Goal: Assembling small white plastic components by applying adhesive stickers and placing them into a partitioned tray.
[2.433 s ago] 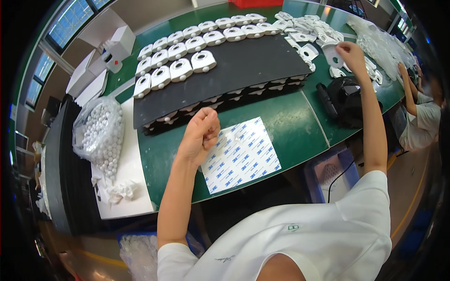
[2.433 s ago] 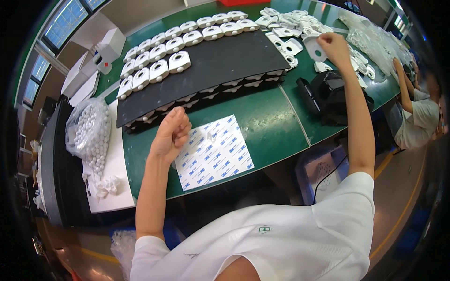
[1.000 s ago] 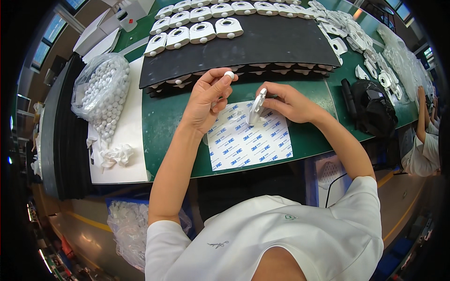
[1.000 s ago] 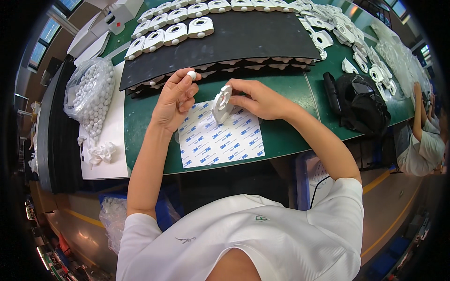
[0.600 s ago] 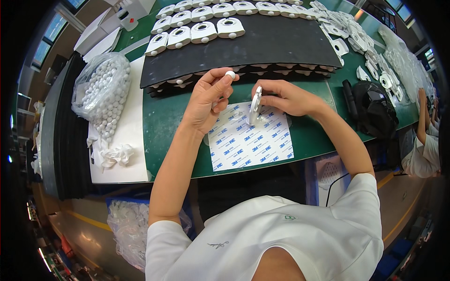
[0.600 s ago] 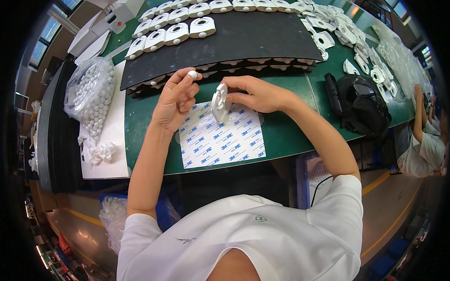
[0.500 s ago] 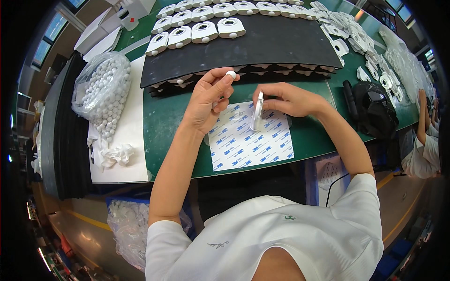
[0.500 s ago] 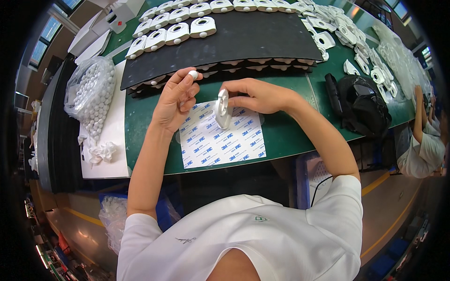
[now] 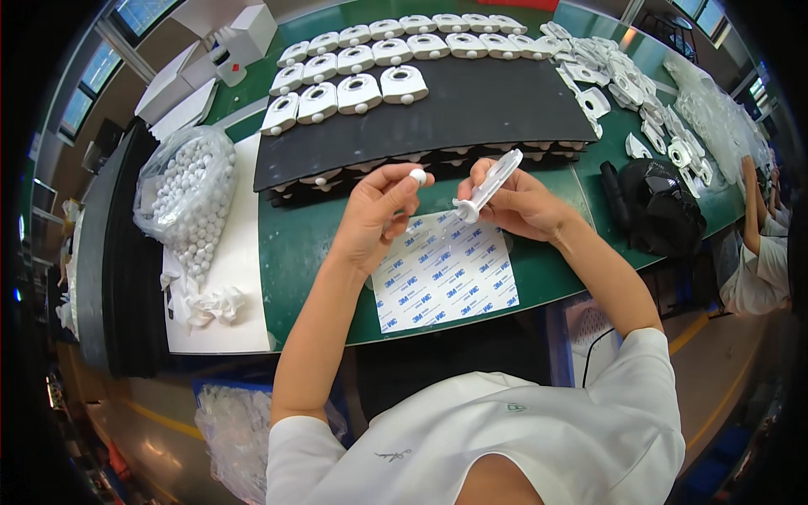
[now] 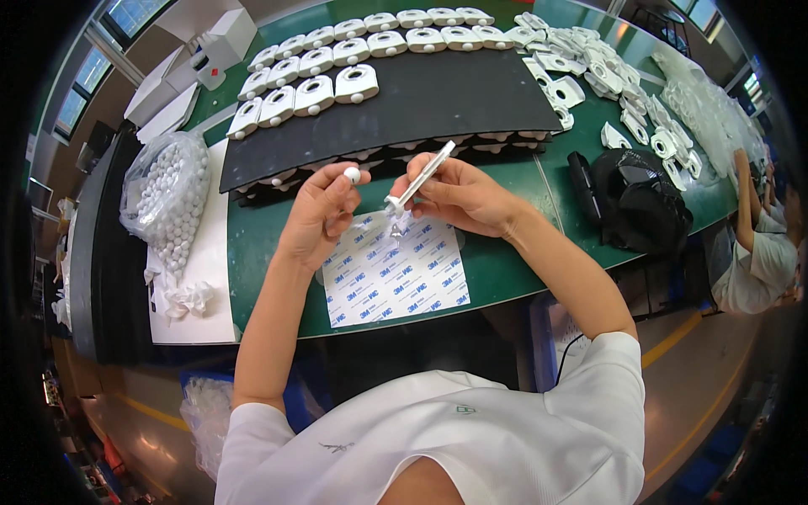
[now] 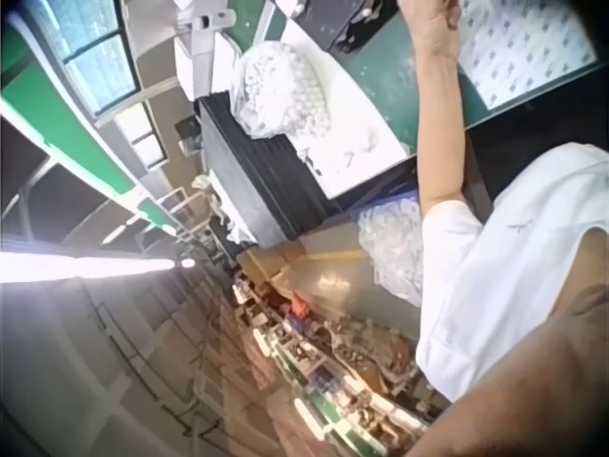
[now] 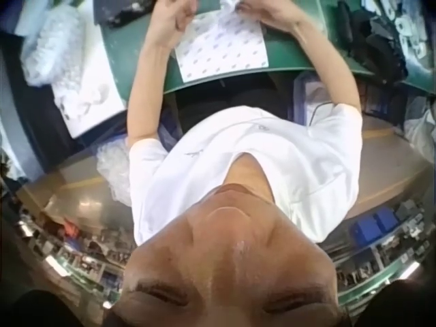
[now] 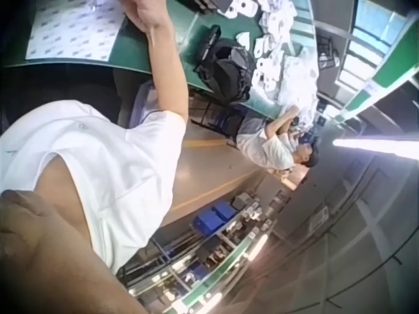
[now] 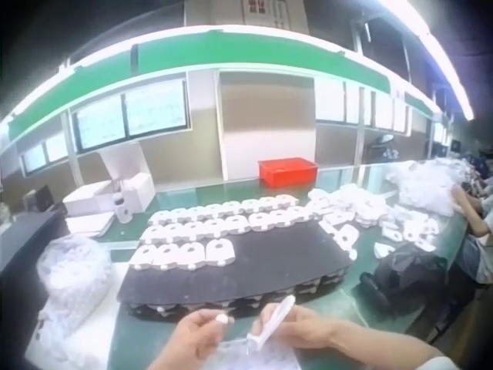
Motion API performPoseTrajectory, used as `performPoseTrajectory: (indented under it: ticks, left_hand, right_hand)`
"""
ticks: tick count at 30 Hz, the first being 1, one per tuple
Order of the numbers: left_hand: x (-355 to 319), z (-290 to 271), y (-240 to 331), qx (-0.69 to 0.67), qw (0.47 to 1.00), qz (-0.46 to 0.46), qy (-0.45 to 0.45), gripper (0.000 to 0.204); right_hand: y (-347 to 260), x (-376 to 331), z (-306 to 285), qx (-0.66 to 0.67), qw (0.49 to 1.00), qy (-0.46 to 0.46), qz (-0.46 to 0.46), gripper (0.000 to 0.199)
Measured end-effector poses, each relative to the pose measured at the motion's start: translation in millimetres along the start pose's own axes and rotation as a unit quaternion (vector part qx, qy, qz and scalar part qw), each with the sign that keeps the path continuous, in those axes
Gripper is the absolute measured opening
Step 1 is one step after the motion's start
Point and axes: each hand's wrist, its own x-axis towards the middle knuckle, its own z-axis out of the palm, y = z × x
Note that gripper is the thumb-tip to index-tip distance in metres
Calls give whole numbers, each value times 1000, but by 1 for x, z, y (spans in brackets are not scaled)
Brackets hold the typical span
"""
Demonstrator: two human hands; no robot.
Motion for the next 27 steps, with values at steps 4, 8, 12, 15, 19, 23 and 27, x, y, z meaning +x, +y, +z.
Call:
performPoseTrajectory:
  ticks: [4,8,12,15,19,23,27]
  left_hand:
    - [-3,3,1,13,1000,-14,3,23]
    - [-3,1,1,35,999,-20,-22,28]
    - [-2,2,1,28,999,-4,-30,29]
    - [-3,1,2,20,999,-10,-35,31]
    - [-2,4,1,7,1000,-11,-26,29]
    - [-2,5,0,-7,1000,-11,-23,28]
    - [-2,5,-1,6,1000,-8,-18,31]
  right_hand:
    - [-4,-1,2,19,1000,15,-20,14]
    - [-6,-2,-1,-26,997,28,-70,18]
    - [-13,-4,-1,-225,960,25,-166,22]
    - [-14,-4,5,-468,823,28,-320,21]
    - [-19,-8,20,-666,623,9,-411,23]
    - [-16,-9,22,-674,610,5,-415,24]
    - [-16,-7,19,-652,642,4,-403,23]
